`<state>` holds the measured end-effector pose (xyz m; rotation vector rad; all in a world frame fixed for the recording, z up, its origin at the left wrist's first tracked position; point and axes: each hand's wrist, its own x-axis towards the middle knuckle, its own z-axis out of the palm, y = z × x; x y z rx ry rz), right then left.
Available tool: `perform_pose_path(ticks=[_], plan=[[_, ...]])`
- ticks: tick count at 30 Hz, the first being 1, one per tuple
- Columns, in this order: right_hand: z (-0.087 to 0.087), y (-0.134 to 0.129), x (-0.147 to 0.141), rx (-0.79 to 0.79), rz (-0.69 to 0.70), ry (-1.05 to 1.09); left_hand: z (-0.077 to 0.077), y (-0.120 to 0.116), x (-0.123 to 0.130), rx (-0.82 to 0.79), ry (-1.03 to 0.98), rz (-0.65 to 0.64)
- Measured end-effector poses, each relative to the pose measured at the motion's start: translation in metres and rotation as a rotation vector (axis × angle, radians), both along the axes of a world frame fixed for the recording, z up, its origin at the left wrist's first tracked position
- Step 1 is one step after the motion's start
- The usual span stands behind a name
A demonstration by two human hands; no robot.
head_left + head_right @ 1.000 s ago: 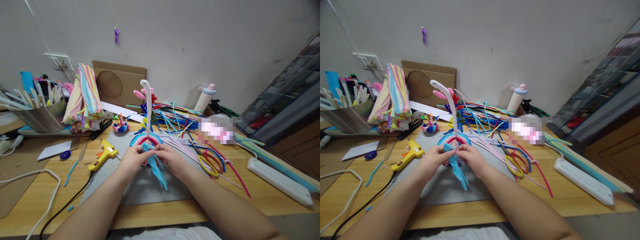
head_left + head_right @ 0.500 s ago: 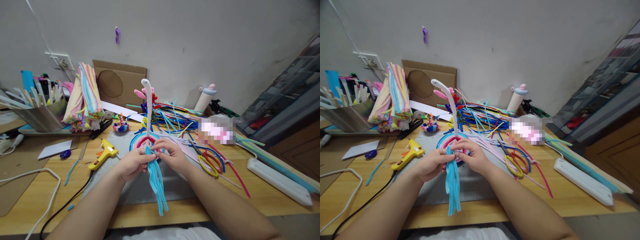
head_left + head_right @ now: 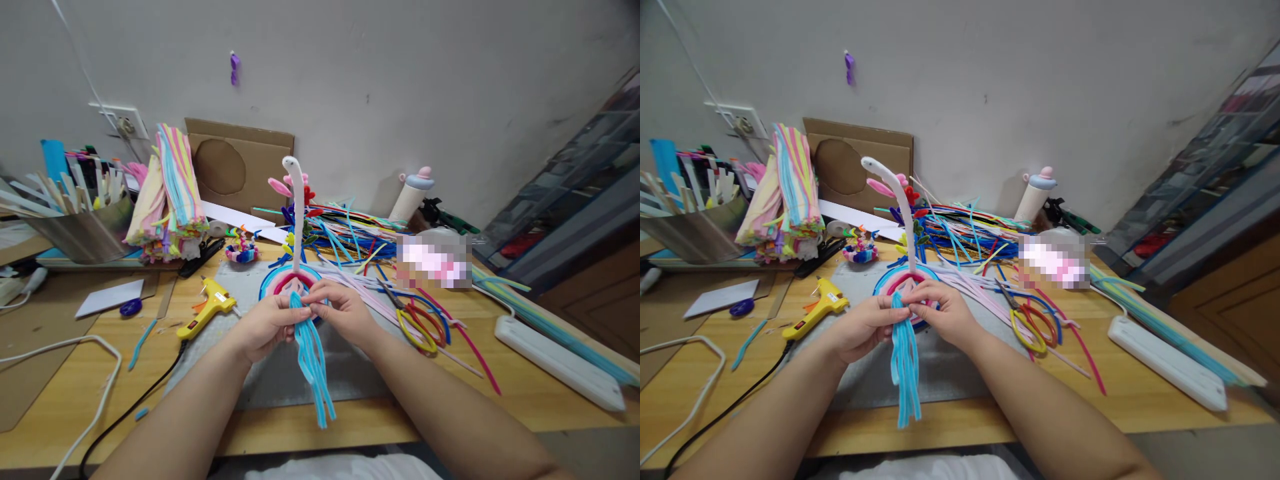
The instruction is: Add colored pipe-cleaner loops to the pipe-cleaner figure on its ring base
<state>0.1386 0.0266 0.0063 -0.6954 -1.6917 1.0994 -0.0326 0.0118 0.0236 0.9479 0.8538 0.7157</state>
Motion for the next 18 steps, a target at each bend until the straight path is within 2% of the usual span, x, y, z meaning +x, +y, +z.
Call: perform_pose_path(ticks=[4,7,10,13,18], plan=[[0.001,-0.004,-0.005,-0.144,-0.005,0.103,-0.002,0.003,0.000,0.072,0.020,0.039],[0.000,-0.007,-0.011,-0.335,-0.027,0.183,-0.005,0.006,0.000,0.185,0.111,0.186],[-0.003,-0.008,-0.015,-0.461,0.074,0.134,-0.008,0.007,0.000,0.265,0.180,0.278],[-0.008,-0.007,-0.015,-0.522,0.117,0.116,-0.007,0.006,0.001,0.289,0.164,0.277],[-0.010,-0.004,-0.012,-0.594,-0.008,0.152,-0.002,0.004,0.004,0.291,0.082,0.225]])
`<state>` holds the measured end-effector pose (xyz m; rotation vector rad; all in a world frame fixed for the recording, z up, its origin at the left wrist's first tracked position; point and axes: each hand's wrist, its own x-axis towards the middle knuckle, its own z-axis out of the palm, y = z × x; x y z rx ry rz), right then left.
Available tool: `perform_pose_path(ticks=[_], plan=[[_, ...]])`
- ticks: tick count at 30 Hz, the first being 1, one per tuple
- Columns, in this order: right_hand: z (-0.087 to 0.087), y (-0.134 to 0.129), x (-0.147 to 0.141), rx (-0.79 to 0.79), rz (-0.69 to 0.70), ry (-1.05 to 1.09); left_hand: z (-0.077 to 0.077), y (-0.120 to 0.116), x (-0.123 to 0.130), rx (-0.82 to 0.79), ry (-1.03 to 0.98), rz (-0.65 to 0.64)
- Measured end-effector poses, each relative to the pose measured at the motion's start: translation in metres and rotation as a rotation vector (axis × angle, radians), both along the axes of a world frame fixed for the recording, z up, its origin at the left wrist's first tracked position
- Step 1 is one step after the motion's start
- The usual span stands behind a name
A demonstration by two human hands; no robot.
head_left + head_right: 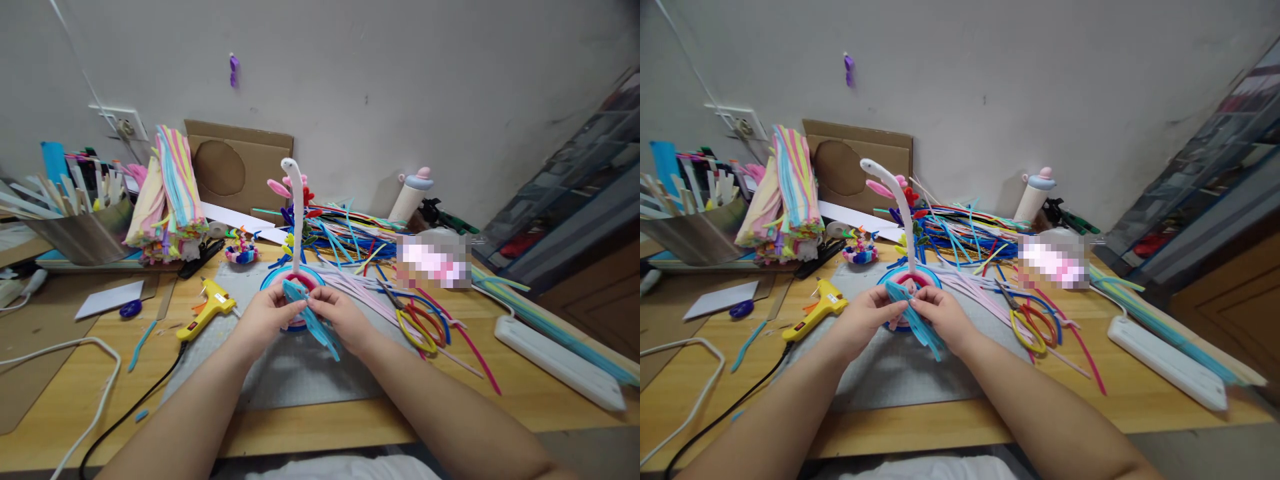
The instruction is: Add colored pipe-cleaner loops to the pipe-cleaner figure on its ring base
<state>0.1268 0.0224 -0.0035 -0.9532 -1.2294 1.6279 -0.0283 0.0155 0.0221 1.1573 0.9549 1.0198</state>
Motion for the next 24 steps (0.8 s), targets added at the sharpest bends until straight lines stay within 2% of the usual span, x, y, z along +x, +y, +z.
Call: perform_pose_path(ticks=[7,14,20,24], plan=[[0.0078,0.0005,-0.0007,0.073,-0.075,-0.063,-0.0073,0.0031,-0.0015,0.072,0.124,0.085],[0.0037,0.0006,0.0009,0.074,-0.041,-0.061,-0.0022,0.0015,0.0007,0.038,0.061,0.054],[0.0041,0.0005,0.0018,-0.098,0.070,0.099,-0.0042,0.0021,0.0011,0.018,0.078,0.099],[0.0044,0.0007,0.0028,-0.171,0.136,0.194,-0.0076,0.0030,-0.0015,0.022,0.045,0.072]])
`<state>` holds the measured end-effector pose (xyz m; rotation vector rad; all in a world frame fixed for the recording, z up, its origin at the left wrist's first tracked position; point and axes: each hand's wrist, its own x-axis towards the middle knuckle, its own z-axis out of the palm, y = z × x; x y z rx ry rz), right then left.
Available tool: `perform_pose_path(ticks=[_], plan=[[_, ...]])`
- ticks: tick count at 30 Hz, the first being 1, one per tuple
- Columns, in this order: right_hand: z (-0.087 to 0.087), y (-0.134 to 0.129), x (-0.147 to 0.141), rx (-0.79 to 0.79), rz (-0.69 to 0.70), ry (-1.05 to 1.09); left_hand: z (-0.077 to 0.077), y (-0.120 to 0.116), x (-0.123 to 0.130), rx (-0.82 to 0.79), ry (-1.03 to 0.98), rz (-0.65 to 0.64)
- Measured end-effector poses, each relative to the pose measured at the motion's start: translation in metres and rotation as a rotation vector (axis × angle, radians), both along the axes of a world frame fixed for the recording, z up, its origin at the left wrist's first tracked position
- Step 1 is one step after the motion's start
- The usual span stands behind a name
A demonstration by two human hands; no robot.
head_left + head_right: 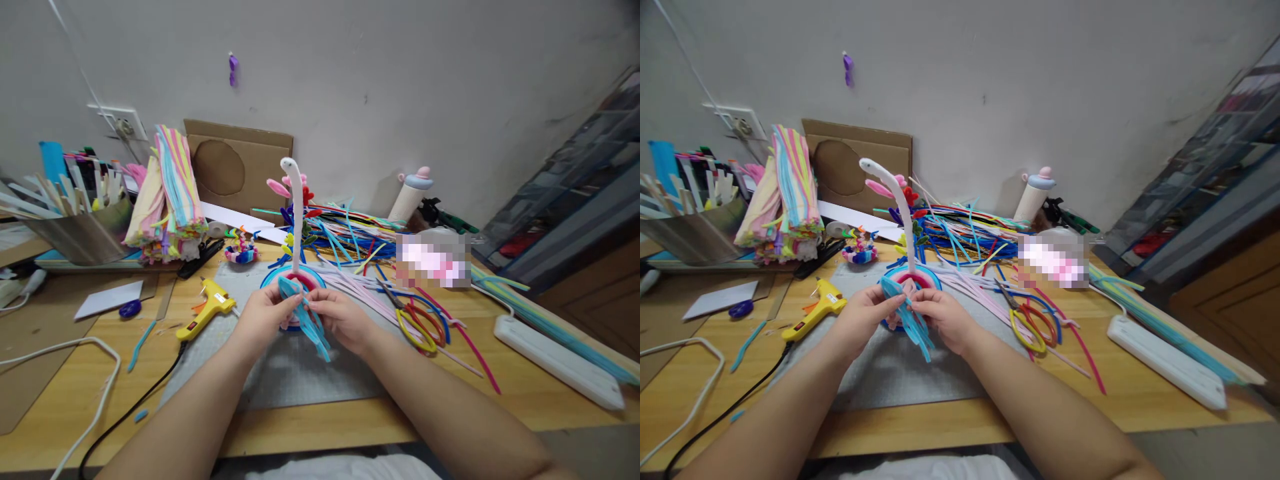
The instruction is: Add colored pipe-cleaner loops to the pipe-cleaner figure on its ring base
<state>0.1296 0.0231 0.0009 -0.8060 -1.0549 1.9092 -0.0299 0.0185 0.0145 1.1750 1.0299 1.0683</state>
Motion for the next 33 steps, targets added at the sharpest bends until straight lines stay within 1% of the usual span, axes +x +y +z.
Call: perform_pose_path(ticks=[7,10,15,19,25,30,33], plan=[[-0.0005,-0.0015,0.0012,0.033,0.081,0.086,0.0022,-0.0004,-0.0015,-0.090,-0.125,-0.033],[0.0001,-0.0023,0.0013,0.074,0.078,0.092,0.0058,-0.0018,-0.0008,-0.166,-0.231,-0.073],[0.0001,-0.0033,0.0007,0.077,0.082,0.111,0.0076,-0.0026,-0.0016,-0.246,-0.368,-0.162],[-0.0012,-0.0034,-0.0006,0.113,0.033,0.123,0.0042,-0.0021,-0.0024,-0.273,-0.401,-0.205],[-0.0034,-0.0020,-0.0005,0.167,0.019,0.122,0.0024,-0.0017,-0.0013,-0.301,-0.416,-0.228],[-0.0039,-0.0007,0.0005,0.135,0.041,0.059,0.0053,-0.0012,-0.0001,-0.277,-0.414,-0.188],[-0.0044,0.0004,-0.0002,0.108,0.018,0.003,0.0050,-0.0006,0.0003,-0.214,-0.346,-0.136]])
